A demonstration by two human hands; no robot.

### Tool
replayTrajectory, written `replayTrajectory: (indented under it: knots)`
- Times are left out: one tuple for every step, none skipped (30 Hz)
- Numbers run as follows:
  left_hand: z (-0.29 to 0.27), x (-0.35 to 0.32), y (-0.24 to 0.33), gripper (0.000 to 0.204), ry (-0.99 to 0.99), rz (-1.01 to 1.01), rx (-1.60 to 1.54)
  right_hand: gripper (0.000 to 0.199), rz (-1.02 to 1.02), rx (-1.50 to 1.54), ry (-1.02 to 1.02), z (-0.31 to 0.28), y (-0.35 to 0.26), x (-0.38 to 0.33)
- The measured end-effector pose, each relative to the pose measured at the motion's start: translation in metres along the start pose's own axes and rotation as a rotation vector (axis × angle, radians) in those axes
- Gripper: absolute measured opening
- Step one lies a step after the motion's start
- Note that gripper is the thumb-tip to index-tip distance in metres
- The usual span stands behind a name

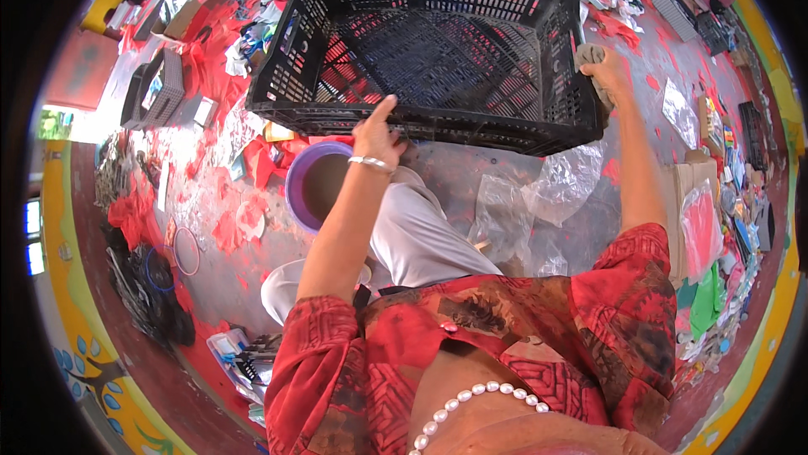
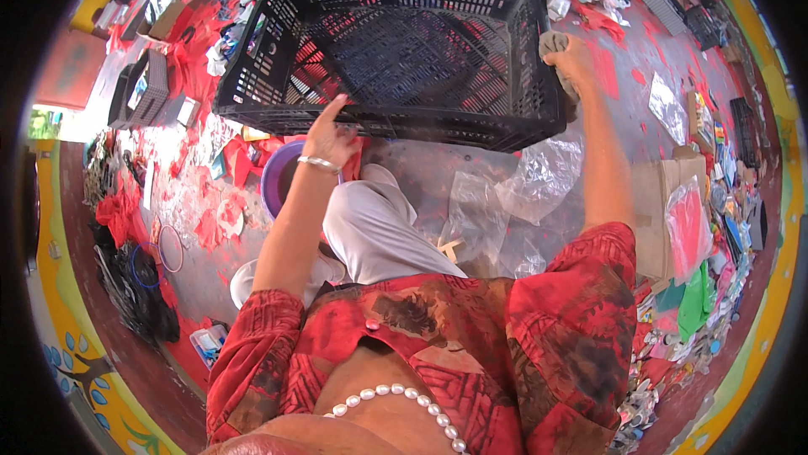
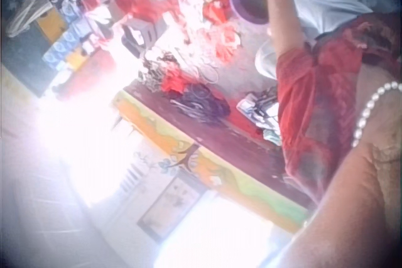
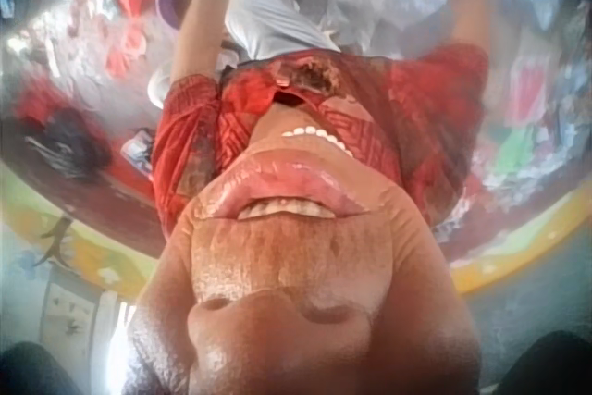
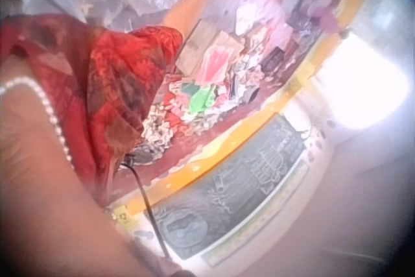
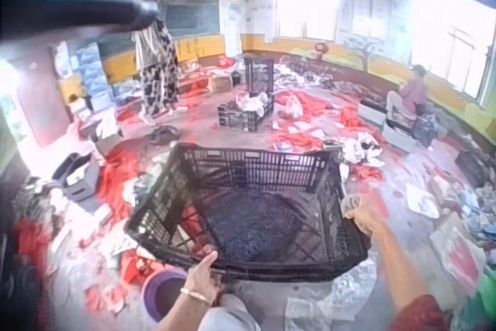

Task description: The person wipes the exterior and interior surfaces of a plastic crate using a cloth and a bucket of water while sitting on the floor.

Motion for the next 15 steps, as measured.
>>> replayTrajectory:
  knots:
    - [-0.010, -0.009, 0.016, 0.061, -0.071, 0.021, 0.034, 0.039, 0.011, -0.012, 0.004, -0.001, -0.002, -0.003]
    - [-0.028, 0.005, 0.029, 0.068, 0.013, 0.084, 0.058, 0.034, 0.054, 0.091, -0.054, -0.004, -0.002, -0.005]
    - [-0.050, 0.016, 0.046, 0.075, 0.101, 0.156, 0.079, 0.034, -0.006, 0.028, 0.043, -0.019, -0.006, 0.003]
    - [-0.070, 0.027, 0.055, 0.082, 0.113, 0.130, 0.019, 0.034, -0.066, -0.031, 0.124, -0.020, -0.020, 0.004]
    - [-0.085, 0.040, 0.067, 0.087, 0.074, 0.146, 0.034, 0.034, -0.101, -0.059, 0.264, -0.029, -0.035, 0.006]
    - [-0.088, 0.046, 0.085, 0.093, 0.076, 0.304, 0.031, 0.035, -0.136, -0.097, 0.420, -0.053, -0.076, -0.012]
    - [-0.092, 0.048, 0.103, 0.098, 0.091, 0.442, 0.017, 0.032, -0.178, 0.259, 0.194, -0.049, -0.103, -0.015]
    - [-0.095, 0.047, 0.121, 0.104, 0.101, 0.581, 0.005, 0.030, -0.214, 0.611, -0.043, -0.039, -0.135, -0.016]
    - [-0.088, 0.047, 0.131, 0.106, 0.106, 0.690, -0.029, 0.028, -0.269, 0.659, -0.034, -0.035, -0.165, -0.019]
    - [-0.096, 0.049, 0.142, 0.109, 0.130, 0.809, -0.052, 0.027, -0.322, 0.722, -0.045, -0.016, -0.197, -0.020]
    - [-0.115, 0.057, 0.151, 0.112, 0.254, 0.925, 0.111, 0.025, -0.377, 0.776, -0.048, 0.008, -0.224, -0.023]
    - [-0.133, 0.067, 0.159, 0.115, 0.372, 1.031, 0.272, 0.026, -0.291, 0.839, -0.113, 0.043, -0.241, -0.016]
    - [-0.156, 0.078, 0.168, 0.118, 0.502, 1.132, 0.445, 0.027, -0.202, 0.906, -0.188, 0.087, -0.256, -0.003]
    - [-0.151, 0.096, 0.174, 0.118, 0.339, 1.184, 0.340, 0.028, -0.116, 0.889, -0.261, 0.122, -0.261, 0.011]
    - [-0.166, 0.110, 0.184, 0.117, 0.218, 1.223, 0.267, 0.029, -0.014, 0.888, -0.385, 0.191, -0.263, 0.032]
Point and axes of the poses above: each hand's wrist, its own x-axis towards the middle knuckle, its own z-axis out of the palm, y = z × x, the point moved 7 cm from there along x, towards the middle knuckle, and after that the axes turned 11 degrees about z, right-handed, at the moved point
